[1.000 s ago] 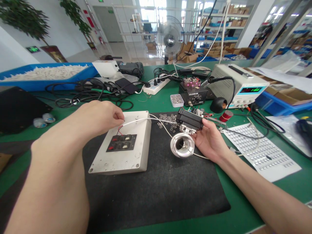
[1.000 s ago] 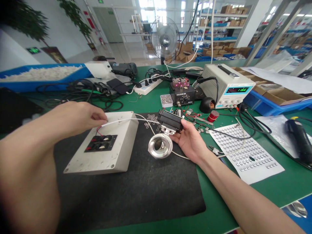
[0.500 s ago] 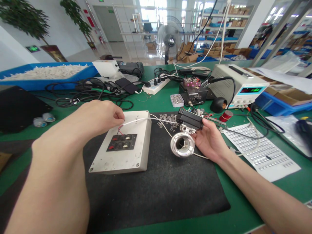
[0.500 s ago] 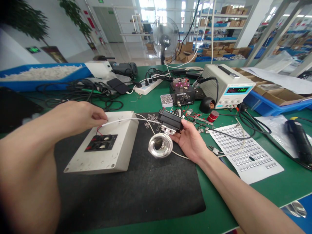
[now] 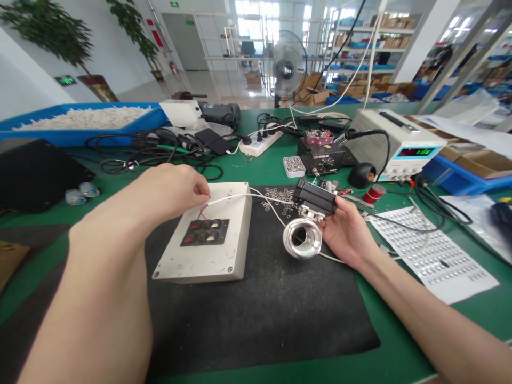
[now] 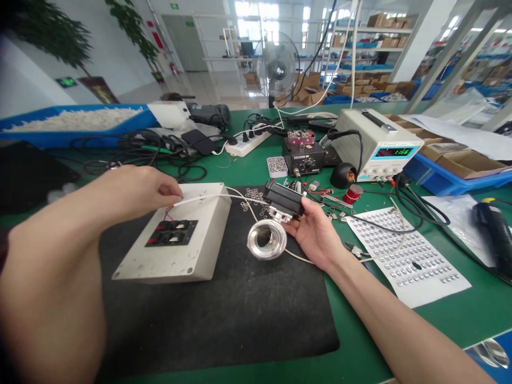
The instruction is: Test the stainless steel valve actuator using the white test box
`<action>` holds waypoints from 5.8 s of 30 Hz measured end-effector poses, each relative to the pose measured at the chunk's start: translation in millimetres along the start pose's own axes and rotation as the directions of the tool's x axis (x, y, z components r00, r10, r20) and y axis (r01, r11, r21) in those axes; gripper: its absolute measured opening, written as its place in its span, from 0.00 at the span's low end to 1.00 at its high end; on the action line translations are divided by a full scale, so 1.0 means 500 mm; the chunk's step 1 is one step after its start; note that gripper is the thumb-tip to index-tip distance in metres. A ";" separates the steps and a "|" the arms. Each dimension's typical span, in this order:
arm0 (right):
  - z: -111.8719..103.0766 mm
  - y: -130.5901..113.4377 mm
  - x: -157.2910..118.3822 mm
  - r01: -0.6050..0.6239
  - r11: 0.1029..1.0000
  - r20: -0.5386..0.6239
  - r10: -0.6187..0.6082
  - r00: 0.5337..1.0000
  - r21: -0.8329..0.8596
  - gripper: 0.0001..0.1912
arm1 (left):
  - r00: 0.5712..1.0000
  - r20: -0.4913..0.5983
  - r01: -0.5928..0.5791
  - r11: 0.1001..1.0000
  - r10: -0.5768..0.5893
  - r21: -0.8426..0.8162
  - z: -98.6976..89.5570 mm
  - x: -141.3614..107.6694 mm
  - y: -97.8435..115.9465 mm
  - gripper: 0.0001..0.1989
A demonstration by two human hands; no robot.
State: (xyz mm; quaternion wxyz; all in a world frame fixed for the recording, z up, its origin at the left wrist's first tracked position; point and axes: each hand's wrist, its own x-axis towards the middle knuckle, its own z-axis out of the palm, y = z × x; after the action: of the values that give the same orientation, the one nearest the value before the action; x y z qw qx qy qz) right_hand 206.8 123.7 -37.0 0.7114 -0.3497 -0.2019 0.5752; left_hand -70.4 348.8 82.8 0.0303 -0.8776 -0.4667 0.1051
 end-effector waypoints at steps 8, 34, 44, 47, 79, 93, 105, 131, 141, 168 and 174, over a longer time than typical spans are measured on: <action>-0.001 0.000 0.001 -0.001 1.000 -0.002 0.001 1.000 -0.001 0.19 | 1.000 0.004 -0.015 1.000 0.016 -0.005 -0.001 0.001 -0.001 0.12; 0.000 0.000 0.001 0.003 1.000 -0.004 -0.003 1.000 0.009 0.18 | 0.999 -0.012 -0.039 0.999 0.039 -0.023 0.005 0.004 -0.010 0.11; -0.002 0.000 0.000 -0.002 1.000 0.000 0.002 1.000 0.002 0.18 | 0.999 -0.007 -0.040 0.999 0.039 -0.019 0.004 0.003 -0.008 0.12; -0.004 0.001 0.002 -0.002 1.000 0.001 0.002 1.000 0.005 0.18 | 1.000 -0.004 -0.023 1.000 0.023 -0.013 0.004 0.004 -0.007 0.12; -0.004 0.001 0.002 -0.011 1.000 -0.009 0.011 1.000 0.004 0.19 | 1.000 -0.019 -0.015 1.000 0.014 -0.010 0.009 0.005 -0.008 0.12; -0.003 0.002 0.002 -0.009 1.000 -0.008 0.009 1.000 0.002 0.20 | 0.999 -0.037 -0.015 1.000 0.016 0.013 0.009 0.003 -0.006 0.11; -0.004 0.002 0.002 -0.006 1.000 -0.012 0.006 1.000 -0.007 0.20 | 0.999 -0.034 -0.033 0.999 0.033 0.003 0.007 0.000 -0.005 0.12; -0.003 0.001 0.002 -0.013 1.000 -0.023 0.013 1.000 -0.005 0.20 | 0.998 -0.048 -0.039 0.999 0.039 0.018 0.006 -0.001 -0.004 0.12; -0.003 0.001 0.001 -0.012 1.000 -0.018 0.012 1.000 -0.004 0.21 | 0.998 -0.037 -0.047 0.999 0.048 0.018 0.009 0.002 -0.008 0.12; 0.008 -0.003 -0.017 0.042 0.998 0.069 -0.038 0.997 -0.057 0.20 | 0.997 -0.027 -0.074 0.997 0.075 0.030 0.013 0.002 -0.017 0.14; 0.013 -0.002 -0.021 0.064 0.994 0.087 -0.057 0.995 -0.087 0.18 | 0.997 -0.022 -0.073 0.997 0.074 0.032 0.008 0.000 -0.012 0.15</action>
State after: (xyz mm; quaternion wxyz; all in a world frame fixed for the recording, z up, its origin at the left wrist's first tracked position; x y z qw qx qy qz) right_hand 200.4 115.1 -30.5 0.7029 -0.3506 -0.2679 0.5579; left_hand -76.1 351.7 79.9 0.0457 -0.8949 -0.4319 0.1031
